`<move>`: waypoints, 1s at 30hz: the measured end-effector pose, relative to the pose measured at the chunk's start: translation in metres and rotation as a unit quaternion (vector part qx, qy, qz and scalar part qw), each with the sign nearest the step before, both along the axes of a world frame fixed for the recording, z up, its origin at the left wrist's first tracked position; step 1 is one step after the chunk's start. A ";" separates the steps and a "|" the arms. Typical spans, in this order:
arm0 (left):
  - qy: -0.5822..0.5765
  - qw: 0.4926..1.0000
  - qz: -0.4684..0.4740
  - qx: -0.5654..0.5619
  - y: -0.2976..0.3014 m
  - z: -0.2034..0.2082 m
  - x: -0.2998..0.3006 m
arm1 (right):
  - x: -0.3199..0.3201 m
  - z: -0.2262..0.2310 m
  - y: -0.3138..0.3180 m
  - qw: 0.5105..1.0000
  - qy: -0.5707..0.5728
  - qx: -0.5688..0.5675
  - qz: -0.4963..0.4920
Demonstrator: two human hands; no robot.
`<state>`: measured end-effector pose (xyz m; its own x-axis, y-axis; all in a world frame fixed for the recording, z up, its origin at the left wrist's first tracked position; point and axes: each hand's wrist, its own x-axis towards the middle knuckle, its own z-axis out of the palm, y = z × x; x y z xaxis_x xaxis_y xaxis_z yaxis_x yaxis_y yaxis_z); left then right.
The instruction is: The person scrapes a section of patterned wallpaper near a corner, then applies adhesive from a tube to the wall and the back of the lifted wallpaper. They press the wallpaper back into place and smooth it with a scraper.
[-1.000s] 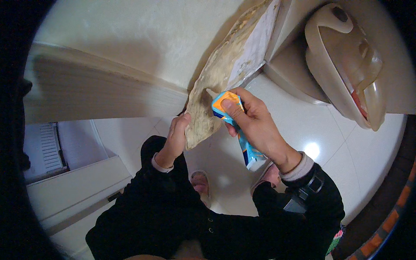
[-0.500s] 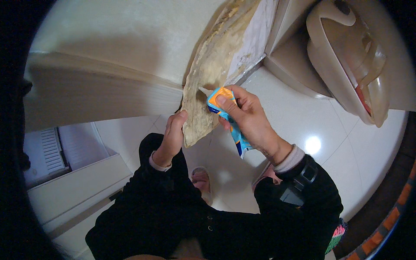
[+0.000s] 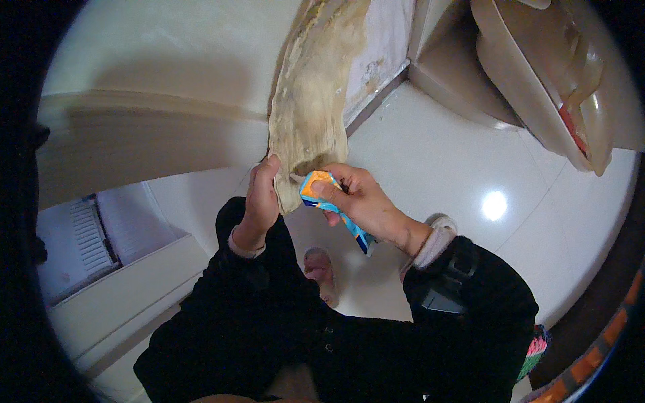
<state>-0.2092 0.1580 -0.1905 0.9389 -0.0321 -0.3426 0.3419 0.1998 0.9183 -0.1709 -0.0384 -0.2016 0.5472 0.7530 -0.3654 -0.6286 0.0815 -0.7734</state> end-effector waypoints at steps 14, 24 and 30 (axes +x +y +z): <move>0.034 0.999 0.005 0.036 -0.010 -0.004 -0.012 | -0.018 -0.024 -0.001 0.998 -0.012 0.066 -0.013; -0.020 0.878 -0.053 0.475 0.021 -0.013 -0.033 | -0.011 -0.073 -0.026 0.993 0.074 0.089 -0.035; -0.207 0.732 -0.075 0.645 0.038 -0.009 -0.040 | -0.007 -0.112 -0.025 0.949 0.203 0.103 -0.218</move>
<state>-0.2488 0.1958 -0.1998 0.9900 -0.0466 0.1334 -0.0899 -0.9361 0.3400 -0.1782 -0.0632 -0.3136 0.6681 0.5661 -0.4829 -0.7439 0.5245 -0.4143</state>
